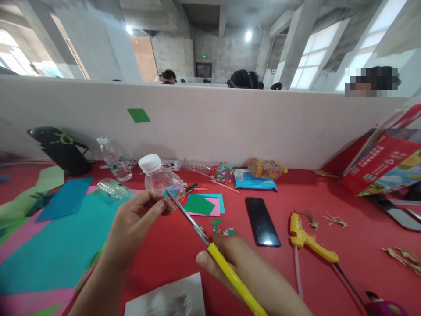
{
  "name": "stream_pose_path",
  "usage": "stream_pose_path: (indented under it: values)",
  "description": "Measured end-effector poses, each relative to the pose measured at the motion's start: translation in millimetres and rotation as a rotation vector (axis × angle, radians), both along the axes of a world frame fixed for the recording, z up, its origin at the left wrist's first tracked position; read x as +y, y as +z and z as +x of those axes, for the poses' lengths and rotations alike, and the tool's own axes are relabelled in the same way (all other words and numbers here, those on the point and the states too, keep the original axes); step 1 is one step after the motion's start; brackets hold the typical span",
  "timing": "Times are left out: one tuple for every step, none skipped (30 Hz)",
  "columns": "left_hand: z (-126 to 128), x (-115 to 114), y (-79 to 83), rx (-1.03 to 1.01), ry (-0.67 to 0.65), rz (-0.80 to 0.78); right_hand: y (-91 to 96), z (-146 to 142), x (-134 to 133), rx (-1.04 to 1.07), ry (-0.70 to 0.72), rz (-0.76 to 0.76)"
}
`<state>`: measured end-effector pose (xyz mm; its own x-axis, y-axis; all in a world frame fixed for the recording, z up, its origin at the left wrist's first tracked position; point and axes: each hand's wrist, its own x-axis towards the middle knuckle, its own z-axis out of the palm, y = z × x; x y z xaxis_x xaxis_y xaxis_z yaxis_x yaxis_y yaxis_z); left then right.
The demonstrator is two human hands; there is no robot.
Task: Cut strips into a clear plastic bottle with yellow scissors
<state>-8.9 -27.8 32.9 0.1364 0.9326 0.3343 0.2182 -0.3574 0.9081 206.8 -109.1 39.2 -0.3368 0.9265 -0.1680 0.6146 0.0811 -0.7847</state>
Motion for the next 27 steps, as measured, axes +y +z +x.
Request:
stream_pose_path:
  values:
    - [0.0, -0.2, 0.0, 0.004, 0.003, 0.006, 0.0, 0.4, -0.1, -0.002, -0.004, 0.004]
    - [-0.2, -0.5, 0.4, 0.007, 0.006, 0.010, 0.1, 0.8, -0.3, -0.004, -0.008, 0.008]
    - [-0.3, -0.8, 1.1, 0.006, 0.009, 0.011, 0.2, 1.1, -0.5, -0.005, -0.010, 0.012]
    - [-0.5, -1.0, 2.0, 0.001, 0.009, 0.010, 0.4, 1.4, -0.7, -0.007, -0.013, 0.014]
    - [-0.7, -1.2, 3.1, -0.007, 0.006, 0.006, 0.7, 1.5, -1.0, -0.008, -0.019, 0.015]
    - [-0.8, -1.3, 4.3, -0.020, 0.001, -0.001, 0.9, 1.6, -1.2, -0.008, -0.024, 0.013]
    - [-0.8, -1.5, 5.5, -0.036, -0.007, -0.012, 1.1, 1.6, -1.4, -0.008, -0.024, 0.010]
    - [-0.7, -1.6, 6.5, -0.052, -0.015, -0.025, 1.2, 1.7, -1.4, -0.010, -0.023, 0.005]
    - [-0.6, -1.7, 7.3, -0.068, -0.022, -0.038, 1.3, 1.7, -1.4, -0.011, -0.019, -0.002]
    - [-0.4, -1.8, 7.6, -0.078, -0.028, -0.052, 1.2, 1.8, -1.2, -0.012, -0.018, -0.007]
    - [-0.3, -1.9, 7.5, -0.085, -0.029, -0.063, 1.0, 2.0, -1.0, -0.009, -0.016, -0.010]
    - [-0.2, -1.8, 7.0, -0.084, -0.030, -0.066, 0.8, 2.1, -0.8, -0.004, -0.016, -0.007]
    - [-0.3, -1.7, 6.2, -0.074, -0.028, -0.060, 0.6, 2.2, -0.6, 0.003, -0.018, -0.001]
    - [-0.4, -1.5, 5.1, -0.050, -0.024, -0.044, 0.3, 2.2, -0.4, 0.010, -0.015, 0.003]
    - [-0.7, -1.3, 4.0, -0.017, -0.019, -0.020, 0.0, 2.2, -0.3, 0.016, -0.010, 0.004]
    - [-0.9, -1.0, 3.0, 0.023, -0.013, 0.010, -0.3, 2.1, -0.2, 0.020, -0.006, 0.003]
    - [-1.2, -0.8, 2.3, 0.065, -0.011, 0.039, -0.7, 2.0, -0.1, 0.023, -0.006, 0.001]
    - [-1.4, -0.6, 1.9, 0.099, -0.009, 0.064, -1.2, 1.9, 0.0, 0.028, -0.013, 0.000]
    - [-1.5, -0.4, 2.0, 0.124, -0.011, 0.081, -1.7, 1.9, 0.1, 0.037, -0.025, -0.001]
    - [-1.4, -0.3, 2.3, 0.140, -0.017, 0.089, -2.2, 1.9, 0.4, 0.050, -0.034, -0.004]
    - [-1.3, -0.4, 2.9, 0.151, -0.025, 0.093, -2.7, 2.0, 0.6, 0.065, -0.037, -0.010]
    - [-1.0, -0.4, 3.5, 0.160, -0.034, 0.096, -3.2, 2.1, 0.9, 0.082, -0.035, -0.017]
    - [-0.7, -0.5, 4.0, 0.166, -0.042, 0.099, -3.6, 2.1, 1.1, 0.097, -0.028, -0.026]
    - [-0.3, -0.7, 4.3, 0.170, -0.047, 0.099, -3.9, 2.0, 1.3, 0.111, -0.018, -0.033]
    - [0.1, -0.8, 4.3, 0.166, -0.052, 0.096, -4.2, 1.6, 1.4, 0.124, -0.009, -0.037]
    - [0.6, -1.0, 4.0, 0.151, -0.058, 0.089, -4.4, 0.8, 1.5, 0.137, -0.008, -0.039]
    - [1.2, -1.1, 3.6, 0.128, -0.066, 0.072, -4.5, -0.4, 1.5, 0.150, -0.010, -0.040]
